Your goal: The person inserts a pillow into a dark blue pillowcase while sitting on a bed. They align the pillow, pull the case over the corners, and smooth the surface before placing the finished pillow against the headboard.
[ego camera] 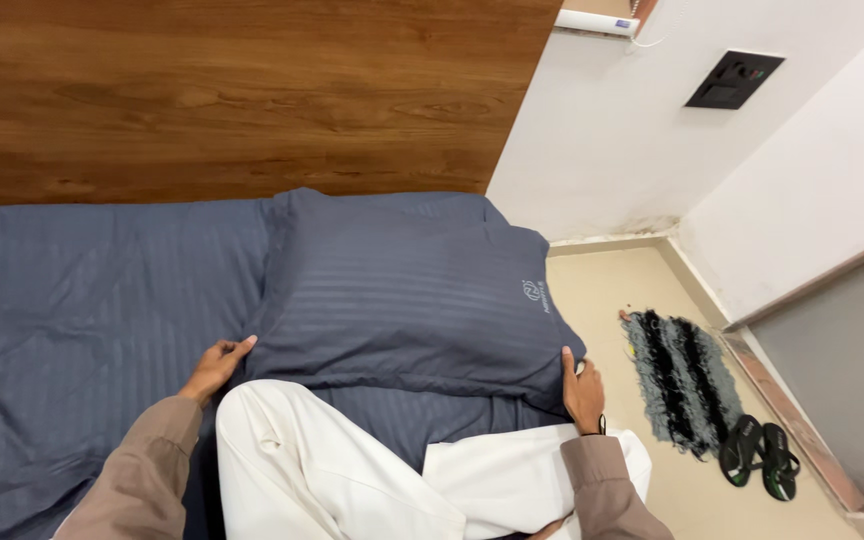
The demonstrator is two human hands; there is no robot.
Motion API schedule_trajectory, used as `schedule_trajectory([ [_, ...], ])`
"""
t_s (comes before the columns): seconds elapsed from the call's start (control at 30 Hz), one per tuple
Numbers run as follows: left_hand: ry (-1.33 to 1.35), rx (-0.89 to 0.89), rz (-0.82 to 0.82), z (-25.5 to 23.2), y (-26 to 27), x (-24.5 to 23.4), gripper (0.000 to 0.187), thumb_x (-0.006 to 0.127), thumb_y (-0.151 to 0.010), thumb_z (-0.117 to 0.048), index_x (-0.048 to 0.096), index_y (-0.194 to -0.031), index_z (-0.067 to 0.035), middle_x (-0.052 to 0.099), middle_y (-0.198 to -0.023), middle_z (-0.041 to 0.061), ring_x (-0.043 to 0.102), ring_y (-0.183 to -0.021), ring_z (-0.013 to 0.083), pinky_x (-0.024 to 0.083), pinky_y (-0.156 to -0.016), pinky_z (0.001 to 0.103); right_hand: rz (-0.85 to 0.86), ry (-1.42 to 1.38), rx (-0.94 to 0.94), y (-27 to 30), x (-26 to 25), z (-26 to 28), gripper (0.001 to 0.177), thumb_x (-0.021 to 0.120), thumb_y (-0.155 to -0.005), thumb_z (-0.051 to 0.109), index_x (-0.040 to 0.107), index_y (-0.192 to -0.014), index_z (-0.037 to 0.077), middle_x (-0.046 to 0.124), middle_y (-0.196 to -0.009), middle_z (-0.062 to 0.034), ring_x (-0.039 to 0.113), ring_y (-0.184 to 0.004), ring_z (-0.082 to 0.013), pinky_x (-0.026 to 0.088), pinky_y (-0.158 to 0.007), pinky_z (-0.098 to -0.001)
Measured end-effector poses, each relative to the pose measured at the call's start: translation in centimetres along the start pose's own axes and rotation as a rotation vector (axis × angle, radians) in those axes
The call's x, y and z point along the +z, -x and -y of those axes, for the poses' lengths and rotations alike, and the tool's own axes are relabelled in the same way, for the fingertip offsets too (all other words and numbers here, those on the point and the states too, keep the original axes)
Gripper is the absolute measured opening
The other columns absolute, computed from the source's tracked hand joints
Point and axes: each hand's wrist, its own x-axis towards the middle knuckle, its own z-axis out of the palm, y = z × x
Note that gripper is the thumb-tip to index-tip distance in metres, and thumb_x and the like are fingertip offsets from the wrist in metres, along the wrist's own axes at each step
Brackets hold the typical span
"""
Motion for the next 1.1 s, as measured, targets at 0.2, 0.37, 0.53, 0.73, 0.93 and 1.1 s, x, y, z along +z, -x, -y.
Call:
schedule_trajectory([
  [0.2,0.096,0.179,-0.118,-2.8,-1.4,0.7,0.07,0.07,-0.095,-0.045,0.049,-0.14,0.005,0.059,-0.136,0.027,0.058,-0.128,0.0376,0.046,-0.105,0.043,0.258,-0.326,-0.213,-1.9,0.2,1.5,0.057,0.05,-0.115,0.05,0.061,-0.101,-0.004,0.064,-0.099,-0.0334,0.06,-0.099,-0.0449,0.05,-0.084,-0.0442],
  [0.37,-0.144,0.328,-0.308,-2.0,-0.2,-1.7,0.053,0.068,-0.097,-0.04,0.055,-0.129,0.0,0.065,-0.124,0.027,0.063,-0.117,0.0419,0.049,-0.098,0.047,0.073,-0.295,-0.253,-3.2,-2.2,1.1,0.032,0.059,-0.104,0.035,0.056,-0.101,0.003,0.071,-0.083,-0.025,0.068,-0.075,-0.0356,0.049,-0.067,-0.0414],
  [0.53,-0.418,0.204,-0.299,0.8,3.2,-0.5,0.037,0.067,-0.099,-0.036,0.062,-0.117,-0.004,0.072,-0.111,0.027,0.068,-0.107,0.0463,0.053,-0.092,0.052,-0.068,-0.246,-0.601,-0.4,-1.2,-0.1,0.029,0.061,-0.099,0.03,0.058,-0.107,0.003,0.065,-0.079,-0.0265,0.064,-0.075,-0.0493,0.05,-0.061,-0.0478],
  [0.73,-0.533,0.054,-0.188,2.1,3.1,-0.6,0.03,0.062,-0.102,-0.032,0.06,-0.121,-0.009,0.073,-0.113,0.025,0.068,-0.11,0.045,0.053,-0.092,0.052,0.124,0.015,-0.368,0.9,-1.7,-3.2,0.029,0.064,-0.099,0.036,0.059,-0.105,0.008,0.069,-0.079,-0.0239,0.066,-0.082,-0.0481,0.049,-0.071,-0.0534],
  [0.93,-0.719,0.478,-0.378,-6.1,3.4,-2.0,0.044,0.066,-0.09,-0.017,0.053,-0.131,-0.004,0.067,-0.121,0.023,0.065,-0.112,0.0422,0.052,-0.094,0.051,-0.093,0.241,-0.573,-0.4,-4.8,0.5,0.049,0.063,-0.084,0.008,0.055,-0.133,0.009,0.07,-0.104,-0.0179,0.066,-0.1,-0.0389,0.051,-0.083,-0.0493],
  [1.1,-0.448,1.026,-0.454,-22.9,6.3,4.3,0.039,0.061,-0.1,-0.016,0.059,-0.134,0.003,0.064,-0.128,0.026,0.061,-0.114,0.0445,0.048,-0.097,0.053,-0.121,-0.126,-0.923,0.6,-6.6,15.8,0.042,0.07,-0.092,0.018,0.061,-0.131,0.004,0.067,-0.124,-0.0183,0.06,-0.119,-0.0375,0.046,-0.102,-0.0461],
])
